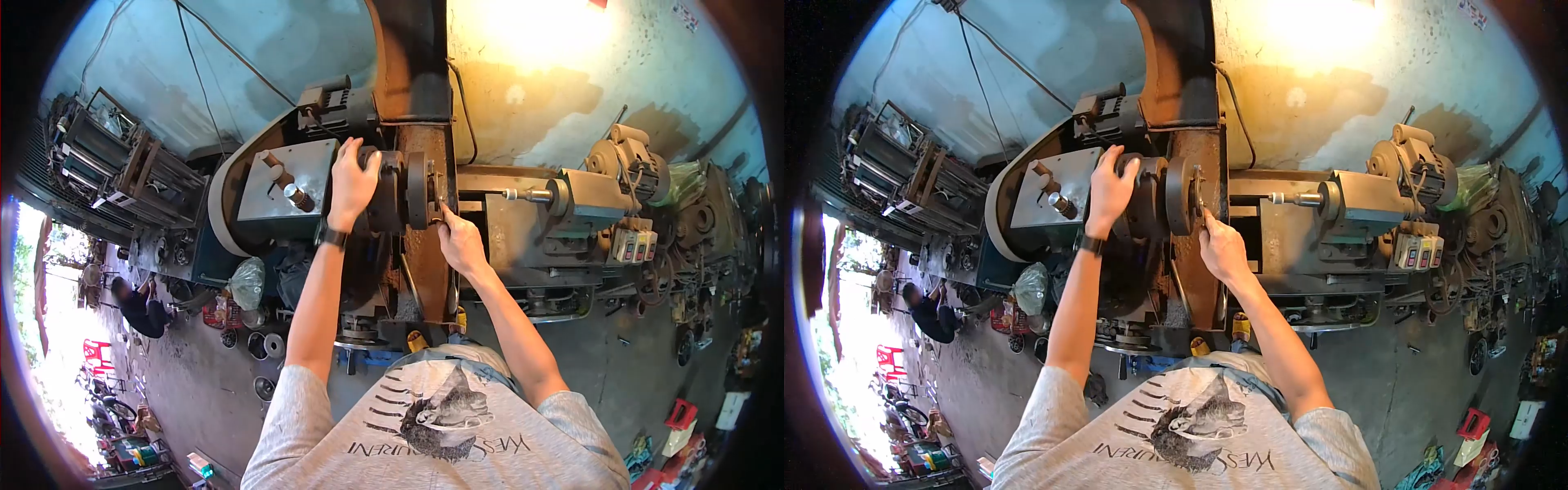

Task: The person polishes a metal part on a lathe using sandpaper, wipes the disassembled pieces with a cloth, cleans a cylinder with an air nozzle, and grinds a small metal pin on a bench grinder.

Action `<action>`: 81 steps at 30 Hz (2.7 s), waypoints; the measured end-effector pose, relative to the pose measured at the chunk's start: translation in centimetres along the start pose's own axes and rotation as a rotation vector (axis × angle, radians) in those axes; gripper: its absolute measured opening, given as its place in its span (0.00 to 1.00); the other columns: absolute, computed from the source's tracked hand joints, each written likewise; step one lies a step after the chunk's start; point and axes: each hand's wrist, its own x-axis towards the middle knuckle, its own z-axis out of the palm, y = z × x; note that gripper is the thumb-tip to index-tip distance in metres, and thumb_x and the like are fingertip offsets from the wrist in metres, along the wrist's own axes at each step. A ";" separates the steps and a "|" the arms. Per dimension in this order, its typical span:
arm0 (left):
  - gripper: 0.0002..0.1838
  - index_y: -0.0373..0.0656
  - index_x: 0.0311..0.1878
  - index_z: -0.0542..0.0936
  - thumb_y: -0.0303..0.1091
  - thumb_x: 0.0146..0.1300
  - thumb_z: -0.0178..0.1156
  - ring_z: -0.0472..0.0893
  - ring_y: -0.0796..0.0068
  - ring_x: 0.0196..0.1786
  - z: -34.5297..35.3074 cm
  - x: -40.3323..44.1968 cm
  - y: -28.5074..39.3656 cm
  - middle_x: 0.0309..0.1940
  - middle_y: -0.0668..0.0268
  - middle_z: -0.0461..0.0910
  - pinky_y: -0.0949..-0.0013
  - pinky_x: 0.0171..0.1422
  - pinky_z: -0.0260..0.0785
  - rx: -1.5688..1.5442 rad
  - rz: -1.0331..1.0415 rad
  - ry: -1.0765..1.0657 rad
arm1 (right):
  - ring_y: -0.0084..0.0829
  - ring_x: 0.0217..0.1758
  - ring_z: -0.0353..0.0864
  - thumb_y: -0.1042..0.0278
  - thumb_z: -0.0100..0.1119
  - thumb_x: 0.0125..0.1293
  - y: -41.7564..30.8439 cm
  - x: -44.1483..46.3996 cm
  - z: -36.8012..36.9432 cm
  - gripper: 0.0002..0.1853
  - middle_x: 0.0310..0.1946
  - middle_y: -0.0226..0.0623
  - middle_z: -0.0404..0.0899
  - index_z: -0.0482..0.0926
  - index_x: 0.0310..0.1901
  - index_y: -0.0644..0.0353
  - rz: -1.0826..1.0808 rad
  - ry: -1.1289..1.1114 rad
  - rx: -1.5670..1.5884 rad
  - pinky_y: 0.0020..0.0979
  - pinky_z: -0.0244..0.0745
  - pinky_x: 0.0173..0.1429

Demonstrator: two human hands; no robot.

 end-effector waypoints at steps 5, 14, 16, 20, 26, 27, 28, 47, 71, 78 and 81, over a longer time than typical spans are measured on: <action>0.28 0.27 0.58 0.76 0.45 0.67 0.61 0.81 0.39 0.50 1.3 -0.1 -0.8 0.43 0.37 0.82 0.52 0.57 0.73 0.136 -0.235 0.009 | 0.53 0.39 0.82 0.74 0.54 0.64 0.8 -0.2 0.2 0.20 0.35 0.55 0.82 0.76 0.58 0.69 0.024 -0.051 -0.044 0.46 0.77 0.43; 0.27 0.27 0.57 0.76 0.44 0.67 0.61 0.83 0.44 0.35 1.0 -1.3 -0.2 0.26 0.44 0.82 0.51 0.45 0.74 0.082 -0.197 0.101 | 0.57 0.33 0.82 0.75 0.60 0.63 0.9 -1.3 2.0 0.11 0.25 0.58 0.79 0.78 0.45 0.71 0.094 0.102 -0.016 0.50 0.76 0.37; 0.27 0.27 0.57 0.77 0.44 0.67 0.61 0.83 0.42 0.38 0.5 -1.1 0.7 0.30 0.42 0.83 0.51 0.46 0.74 0.061 -0.289 0.038 | 0.59 0.35 0.82 0.74 0.63 0.61 3.7 -3.1 4.5 0.11 0.25 0.61 0.79 0.75 0.42 0.70 0.297 -0.021 -0.160 0.50 0.78 0.39; 0.27 0.30 0.57 0.78 0.46 0.66 0.61 0.84 0.49 0.35 1.3 -1.2 -0.7 0.30 0.43 0.83 0.56 0.45 0.74 0.078 -0.233 0.102 | 0.59 0.37 0.84 0.69 0.69 0.59 4.7 -5.5 6.2 0.20 0.30 0.62 0.81 0.70 0.42 0.72 0.356 -0.167 -0.368 0.51 0.81 0.40; 0.28 0.30 0.57 0.79 0.47 0.65 0.62 0.85 0.48 0.36 1.3 -1.3 -0.6 0.28 0.43 0.83 0.55 0.46 0.75 0.080 -0.262 0.100 | 0.51 0.44 0.87 0.53 0.70 0.58 -1.0 -7.5 7.1 0.19 0.35 0.52 0.86 0.86 0.38 0.65 0.341 -0.618 -0.462 0.44 0.82 0.48; 0.28 0.30 0.57 0.79 0.47 0.65 0.62 0.85 0.48 0.36 1.2 -1.4 -0.6 0.28 0.43 0.83 0.55 0.46 0.75 0.077 -0.258 0.091 | 0.50 0.44 0.87 0.54 0.69 0.59 -0.2 -8.6 8.6 0.18 0.36 0.52 0.86 0.86 0.37 0.65 0.329 -0.684 -0.468 0.43 0.82 0.48; 0.28 0.30 0.57 0.79 0.47 0.65 0.62 0.85 0.47 0.37 1.2 -1.4 -0.6 0.29 0.43 0.83 0.55 0.47 0.75 0.080 -0.253 0.100 | 0.50 0.44 0.87 0.55 0.67 0.60 -0.1 -9.2 9.3 0.17 0.36 0.52 0.86 0.86 0.36 0.65 0.315 -0.747 -0.472 0.43 0.82 0.49; 0.30 0.24 0.44 0.82 0.51 0.62 0.61 0.82 0.42 0.53 3.7 8.1 -1.8 0.45 0.35 0.81 0.54 0.56 0.73 0.498 -0.530 -0.540 | 0.57 0.40 0.81 0.71 0.63 0.61 4.1 -8.6 2.9 0.10 0.35 0.55 0.79 0.77 0.38 0.69 0.128 -0.132 0.143 0.47 0.77 0.46; 0.18 0.34 0.61 0.74 0.28 0.70 0.59 0.78 0.68 0.56 0.1 -5.9 2.1 0.57 0.56 0.76 0.70 0.53 0.75 0.115 -0.134 0.308 | 0.64 0.38 0.78 0.58 0.61 0.67 6.4 -2.3 -4.0 0.21 0.28 0.66 0.77 0.73 0.32 0.74 0.266 -0.352 0.651 0.50 0.73 0.42; 0.23 0.25 0.57 0.76 0.38 0.70 0.61 0.82 0.52 0.57 0.7 -2.2 1.1 0.52 0.43 0.82 0.62 0.62 0.71 0.381 -0.307 0.013 | 0.64 0.35 0.76 0.58 0.60 0.68 6.7 -2.7 -5.2 0.21 0.26 0.65 0.75 0.72 0.32 0.73 0.256 -0.323 0.673 0.49 0.71 0.39; 0.22 0.26 0.60 0.73 0.33 0.70 0.60 0.78 0.53 0.62 1.6 -8.9 1.1 0.56 0.42 0.79 0.60 0.66 0.68 0.243 -0.232 0.268 | 0.63 0.34 0.76 0.58 0.60 0.68 7.0 -2.1 -6.1 0.20 0.26 0.64 0.75 0.72 0.33 0.73 0.241 -0.265 0.691 0.49 0.71 0.38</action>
